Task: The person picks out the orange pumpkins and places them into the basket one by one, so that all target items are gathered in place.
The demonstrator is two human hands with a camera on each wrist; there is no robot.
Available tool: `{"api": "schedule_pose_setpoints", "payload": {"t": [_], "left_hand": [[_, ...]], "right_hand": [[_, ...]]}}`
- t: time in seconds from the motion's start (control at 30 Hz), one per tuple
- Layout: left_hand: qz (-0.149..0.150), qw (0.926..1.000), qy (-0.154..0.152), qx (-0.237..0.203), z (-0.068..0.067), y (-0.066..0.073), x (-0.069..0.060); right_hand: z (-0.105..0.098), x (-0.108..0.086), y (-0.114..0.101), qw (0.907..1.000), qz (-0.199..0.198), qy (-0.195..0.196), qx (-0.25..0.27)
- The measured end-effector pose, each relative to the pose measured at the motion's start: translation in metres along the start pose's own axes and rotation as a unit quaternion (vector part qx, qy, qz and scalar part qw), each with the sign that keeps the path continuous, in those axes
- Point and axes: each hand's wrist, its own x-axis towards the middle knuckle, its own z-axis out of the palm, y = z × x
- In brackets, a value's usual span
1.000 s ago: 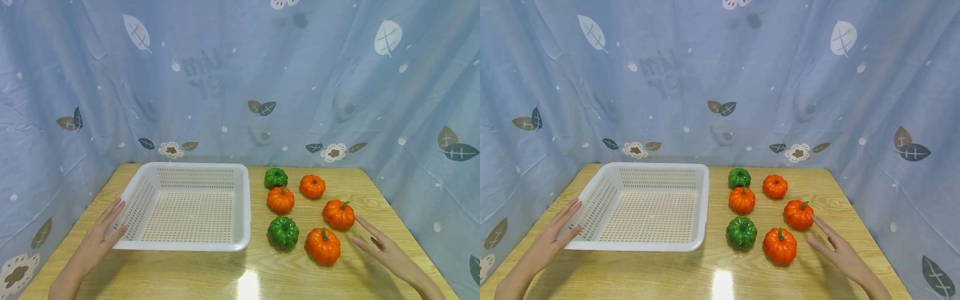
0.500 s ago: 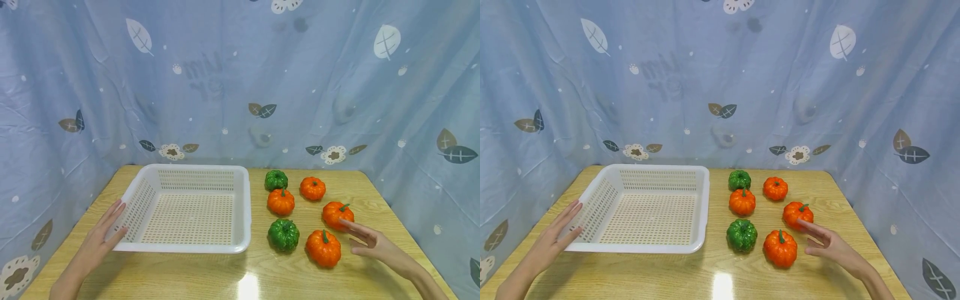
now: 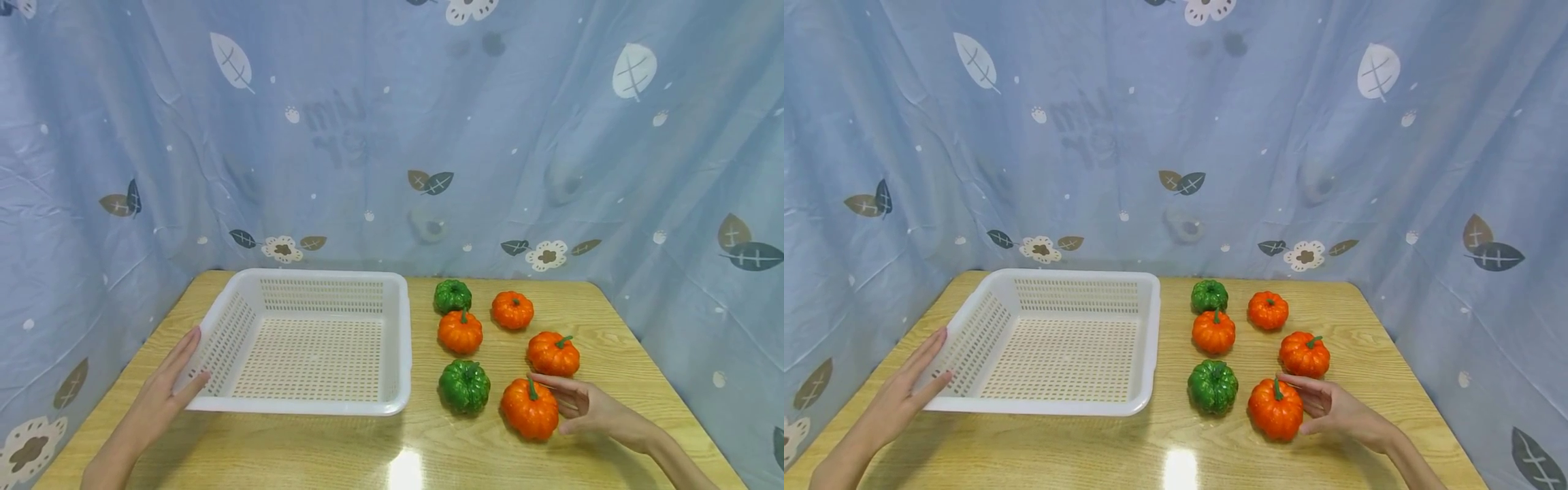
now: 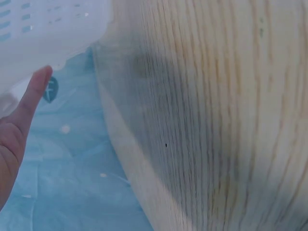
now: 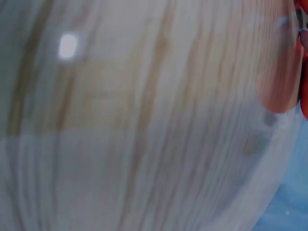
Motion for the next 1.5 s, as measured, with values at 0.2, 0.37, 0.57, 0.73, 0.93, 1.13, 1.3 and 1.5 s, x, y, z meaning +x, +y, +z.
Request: {"api": "schedule_pose_setpoints", "payload": {"t": [0.2, 0.37, 0.57, 0.73, 0.93, 1.13, 1.3, 1.5], "left_hand": [[0.001, 1.0000, -0.004, 0.002, -0.001, 0.000, 0.002], [0.012, 0.9999, -0.001, 0.006, -0.001, 0.000, 0.001], [0.000, 1.0000, -0.007, 0.002, -0.001, 0.000, 0.002], [-0.013, 0.9998, -0.012, -0.008, 0.000, 0.000, 0.001], [-0.012, 0.9998, -0.010, -0.009, 0.000, 0.001, 0.000], [0.002, 1.0000, 0.001, -0.002, 0.000, 0.001, 0.001], [0.005, 1.0000, 0.007, -0.002, 0.001, 0.001, 0.001], [0.006, 0.9999, 0.011, 0.000, 0.002, 0.000, 0.000]], "right_hand": [[0.005, 0.006, 0.001, 0.9991, -0.017, 0.004, -0.040], [0.007, 0.012, 0.003, 0.9978, -0.010, 0.015, -0.064], [0.008, 0.020, 0.004, 0.9981, -0.007, 0.014, -0.060], [0.008, 0.028, 0.004, 0.9981, -0.027, 0.009, -0.055], [0.013, 0.033, 0.006, 0.9970, -0.038, -0.002, -0.068], [0.019, 0.032, 0.006, 0.9963, -0.011, 0.013, -0.084], [0.021, 0.029, 0.002, 0.9910, 0.003, 0.066, -0.117], [0.025, 0.030, -0.006, 0.9842, -0.020, 0.099, -0.145]]}}
